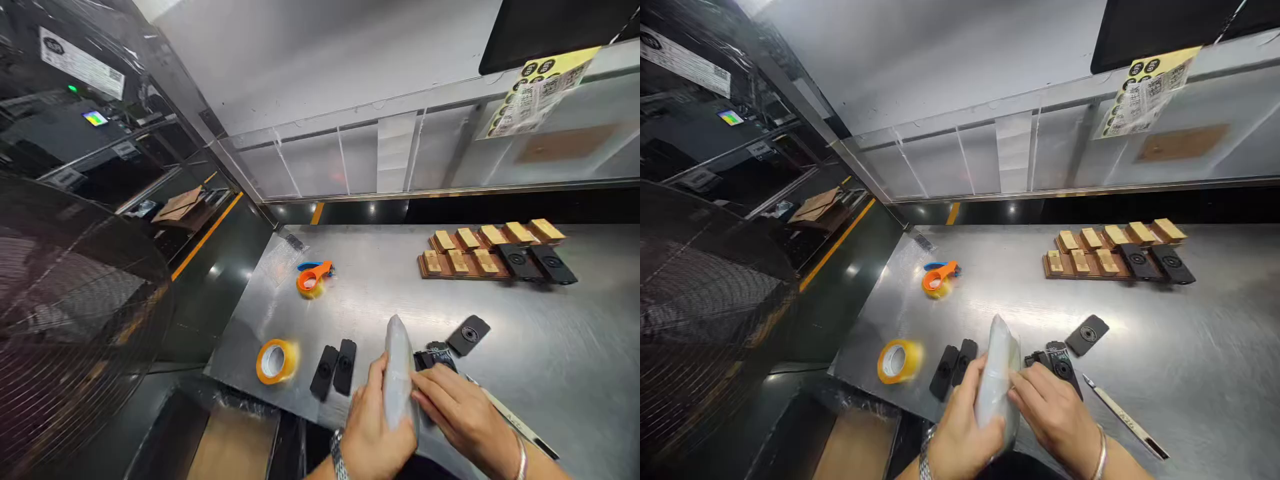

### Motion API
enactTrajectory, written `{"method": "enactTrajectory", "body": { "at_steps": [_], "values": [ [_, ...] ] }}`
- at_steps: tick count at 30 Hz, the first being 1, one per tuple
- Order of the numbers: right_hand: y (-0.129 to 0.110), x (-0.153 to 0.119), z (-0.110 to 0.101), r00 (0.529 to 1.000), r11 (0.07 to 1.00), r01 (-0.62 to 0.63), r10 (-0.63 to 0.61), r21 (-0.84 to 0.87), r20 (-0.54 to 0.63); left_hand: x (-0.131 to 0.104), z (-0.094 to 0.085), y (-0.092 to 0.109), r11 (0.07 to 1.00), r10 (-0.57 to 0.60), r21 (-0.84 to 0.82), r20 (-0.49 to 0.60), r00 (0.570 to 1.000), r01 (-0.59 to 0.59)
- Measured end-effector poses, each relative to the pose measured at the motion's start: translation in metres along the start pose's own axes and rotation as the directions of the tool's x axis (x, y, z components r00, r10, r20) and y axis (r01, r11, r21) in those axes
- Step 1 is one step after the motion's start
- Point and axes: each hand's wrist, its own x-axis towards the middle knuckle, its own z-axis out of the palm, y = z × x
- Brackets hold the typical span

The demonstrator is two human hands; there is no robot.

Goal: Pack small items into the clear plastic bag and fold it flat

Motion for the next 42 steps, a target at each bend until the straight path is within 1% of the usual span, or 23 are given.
{"method": "enactTrajectory", "body": {
  "at_steps": [4,8,10,13,15,17,19,21,24,26,29,32,34,35,38,40,42],
  "values": [
    [-0.006,0.000,0.003,1.000,1.000,0.000,0.000,-0.003,-0.018,0.000,0.002,-0.010,0.999,0.041,0.014,-0.016,0.999,-0.041],
    [-0.008,0.003,0.007,0.998,1.000,-0.009,0.010,0.015,-0.063,-0.002,0.005,-0.019,0.997,0.070,-0.037,-0.045,0.997,-0.072],
    [-0.008,0.004,0.009,0.996,1.000,-0.013,0.014,0.015,-0.087,-0.002,0.007,-0.023,0.993,0.074,-0.088,-0.064,0.995,-0.079],
    [-0.007,0.006,0.011,0.995,1.000,-0.017,0.017,0.003,-0.094,0.000,0.011,-0.028,0.975,0.055,-0.210,-0.085,0.995,-0.072],
    [-0.006,0.007,0.011,0.995,1.000,-0.023,0.023,-0.001,-0.095,0.002,0.013,-0.029,0.955,0.038,-0.290,-0.076,0.996,-0.059],
    [-0.005,0.008,0.008,0.994,0.999,-0.027,0.029,0.023,-0.104,0.003,0.015,-0.029,0.941,0.041,-0.333,-0.068,0.997,-0.061],
    [-0.003,0.010,0.002,0.990,0.997,-0.020,0.030,0.072,-0.135,0.002,0.015,-0.026,0.948,0.058,-0.308,-0.075,0.996,-0.078],
    [0.001,0.013,-0.006,0.984,0.994,-0.001,0.021,0.113,-0.178,0.000,0.016,-0.023,0.972,0.070,-0.219,-0.092,0.993,-0.088],
    [0.008,0.018,-0.020,0.979,0.998,0.019,-0.005,0.066,-0.204,-0.004,0.017,-0.023,0.994,0.084,-0.054,-0.124,0.989,-0.091],
    [0.012,0.022,-0.029,0.984,1.000,0.015,-0.014,0.000,-0.176,-0.005,0.017,-0.026,0.993,0.115,0.031,-0.141,0.983,-0.111],
    [0.017,0.026,-0.040,0.991,0.999,0.030,-0.035,-0.045,-0.131,-0.006,0.017,-0.032,0.988,0.134,0.094,-0.156,0.979,-0.120],
    [0.022,0.029,-0.049,0.987,0.989,0.140,-0.144,-0.050,-0.076,-0.006,0.014,-0.032,0.988,0.125,0.102,-0.113,0.986,-0.114],
    [0.024,0.032,-0.053,0.978,0.974,0.207,-0.207,-0.094,0.002,-0.007,0.013,-0.029,0.989,0.111,0.107,-0.080,0.991,-0.103],
    [0.025,0.033,-0.053,0.975,0.965,0.221,-0.215,-0.138,0.056,-0.008,0.013,-0.027,0.989,0.096,0.118,-0.075,0.993,-0.087],
    [0.026,0.037,-0.049,0.965,0.930,0.210,-0.149,-0.301,0.215,-0.010,0.014,-0.023,0.985,0.020,0.171,-0.112,0.994,-0.001],
    [0.025,0.037,-0.042,0.961,0.897,0.192,-0.090,-0.397,0.262,-0.011,0.014,-0.023,0.979,-0.002,0.203,-0.138,0.990,0.030],
    [0.022,0.038,-0.037,0.958,0.868,0.203,-0.081,-0.452,0.276,-0.011,0.013,-0.027,0.975,0.014,0.223,-0.154,0.988,0.021]
  ]
}}
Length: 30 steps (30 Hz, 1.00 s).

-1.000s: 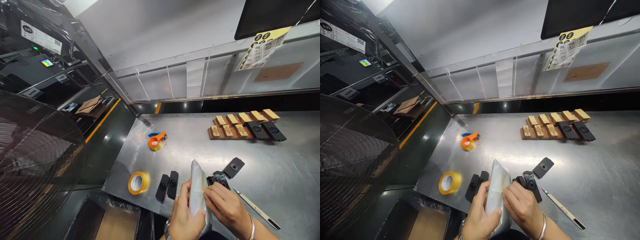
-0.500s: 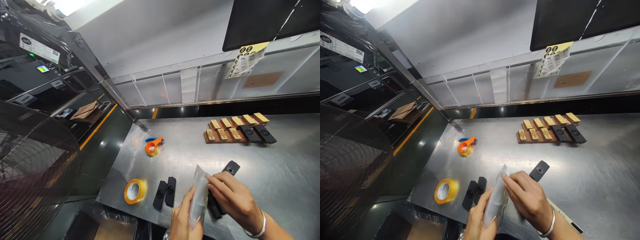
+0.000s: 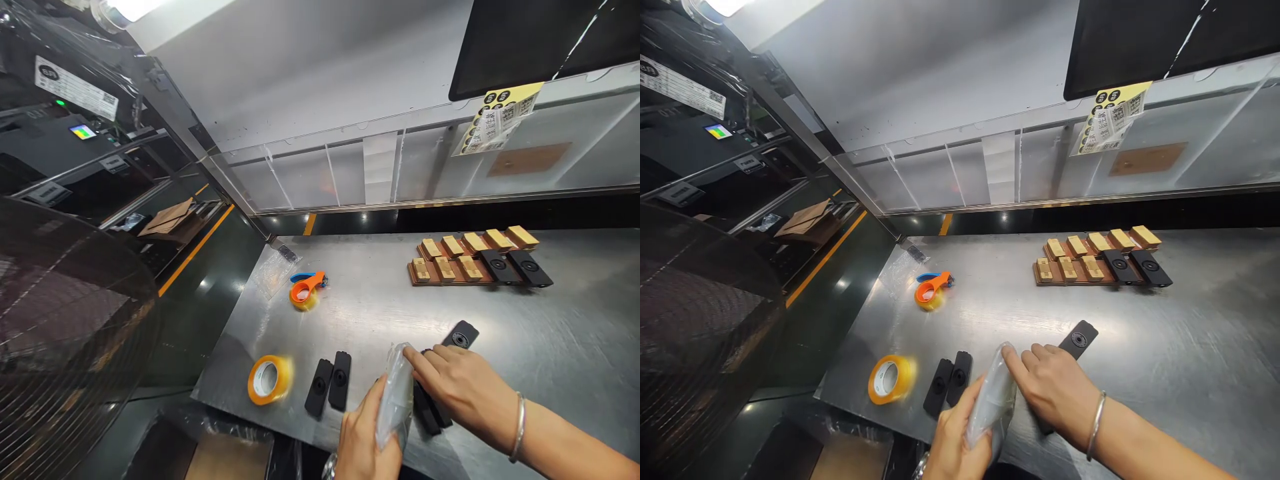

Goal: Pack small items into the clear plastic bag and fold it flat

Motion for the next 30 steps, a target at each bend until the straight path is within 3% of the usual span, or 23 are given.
{"method": "enactTrajectory", "body": {
  "at_steps": [3,6,8,10,12,13,14,17,20,22,24,26,28,30],
  "values": [
    [-0.002,0.003,-0.002,1.000,0.999,0.009,-0.009,0.051,-0.013,0.004,-0.003,-0.009,0.996,0.085,0.005,-0.005,0.996,-0.085],
    [0.003,0.005,-0.010,0.991,0.922,-0.118,0.087,0.368,0.100,0.008,-0.004,-0.018,0.979,0.202,-0.036,0.042,0.979,-0.200],
    [0.006,0.006,-0.015,0.936,0.699,-0.327,0.144,0.637,0.322,0.009,-0.002,-0.022,0.972,0.225,-0.071,0.029,0.974,-0.222],
    [0.005,0.004,-0.017,0.823,0.292,-0.564,0.113,0.773,0.557,0.009,0.004,-0.024,0.971,0.218,-0.095,-0.015,0.976,-0.219],
    [0.002,0.002,-0.014,0.740,-0.085,-0.667,0.041,0.740,0.671,0.008,0.010,-0.025,0.969,0.219,-0.113,-0.034,0.975,-0.222],
    [-0.001,0.001,-0.012,0.736,-0.186,-0.659,0.039,0.729,0.676,0.008,0.013,-0.026,0.968,0.221,-0.116,-0.037,0.975,-0.224],
    [-0.003,0.000,-0.010,0.748,-0.217,-0.634,0.069,0.742,0.660,0.008,0.015,-0.026,0.967,0.223,-0.117,-0.035,0.974,-0.225],
    [-0.006,0.002,-0.005,0.801,-0.073,-0.562,0.201,0.824,0.564,0.012,0.012,-0.024,0.962,0.248,-0.129,0.044,0.968,-0.241],
    [-0.004,0.006,-0.008,0.847,0.120,-0.526,0.169,0.842,0.505,0.026,-0.004,-0.015,0.909,0.384,-0.250,0.196,0.902,-0.333],
    [-0.002,0.009,-0.010,0.891,0.303,-0.451,0.101,0.839,0.443,0.039,-0.016,-0.007,0.869,0.467,-0.270,0.174,0.867,-0.414],
    [-0.001,0.010,-0.011,0.931,0.473,-0.337,0.039,0.814,0.362,0.054,-0.024,0.001,0.866,0.486,-0.191,0.112,0.867,-0.461],
    [0.000,0.011,-0.010,0.954,0.569,-0.245,-0.001,0.785,0.298,0.068,-0.028,0.006,0.848,0.528,-0.103,0.084,0.845,-0.519],
    [0.002,0.012,-0.007,0.970,0.604,-0.181,-0.020,0.776,0.242,0.080,-0.030,0.009,0.767,0.640,-0.038,0.121,0.759,-0.641],
    [0.006,0.013,-0.004,0.980,0.604,-0.139,-0.031,0.785,0.198,0.091,-0.032,0.012,0.640,0.756,0.004,0.180,0.630,-0.769]
  ]
}}
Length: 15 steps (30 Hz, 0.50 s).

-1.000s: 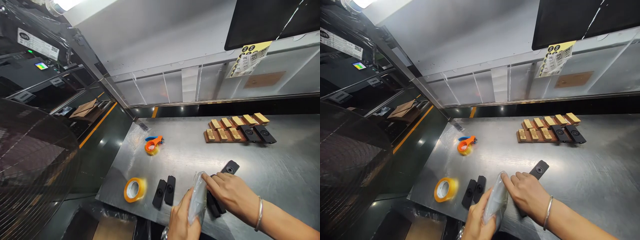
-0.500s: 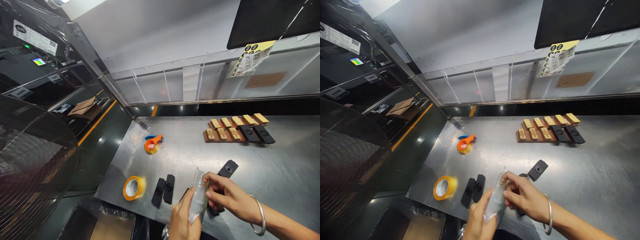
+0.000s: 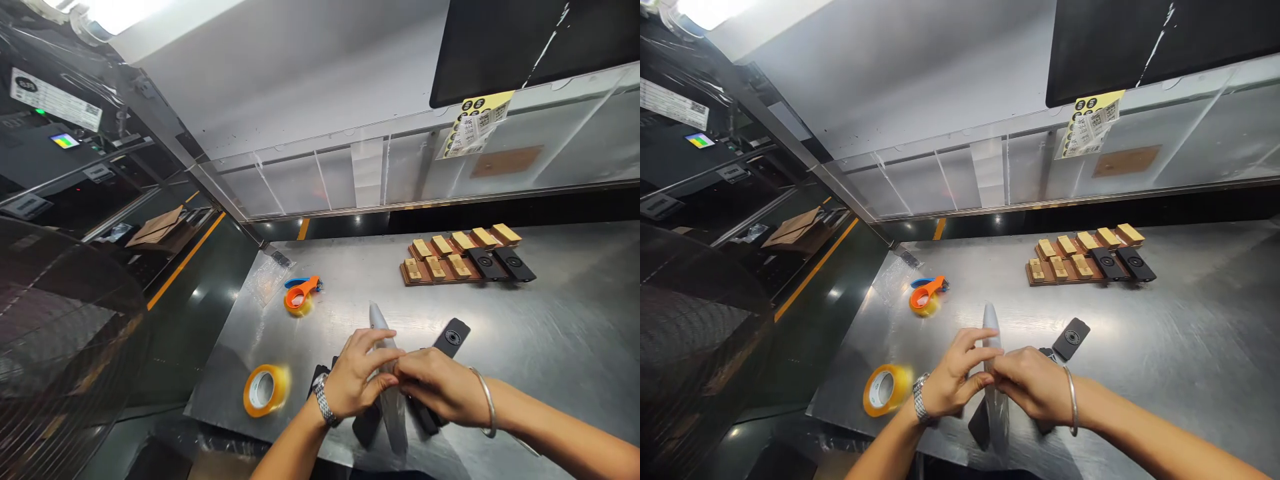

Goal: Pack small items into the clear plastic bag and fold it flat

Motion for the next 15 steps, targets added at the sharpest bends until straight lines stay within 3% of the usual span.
{"method": "enactTrajectory", "body": {
  "at_steps": [3,6,10,13,15],
  "values": [
    [0.004,0.004,-0.007,0.999,0.999,0.049,-0.049,0.018,-0.002,0.012,-0.006,-0.007,0.992,0.128,-0.006,0.050,0.990,-0.128],
    [0.003,0.009,-0.017,0.999,0.996,0.047,-0.048,0.069,0.015,0.019,-0.010,-0.011,0.987,0.149,-0.060,-0.014,0.989,-0.149],
    [0.000,0.010,-0.026,0.997,0.979,-0.082,0.079,0.187,0.022,0.020,-0.012,-0.011,0.982,0.143,-0.105,-0.147,0.979,-0.160],
    [0.014,0.010,-0.021,0.999,0.993,-0.033,0.034,0.112,-0.005,0.017,-0.012,-0.016,0.958,0.286,0.044,-0.092,0.954,-0.283],
    [0.032,0.012,-0.011,0.999,0.999,0.017,-0.015,0.051,-0.043,0.015,-0.008,-0.027,0.934,0.317,0.186,-0.034,0.948,-0.306]
  ]
}}
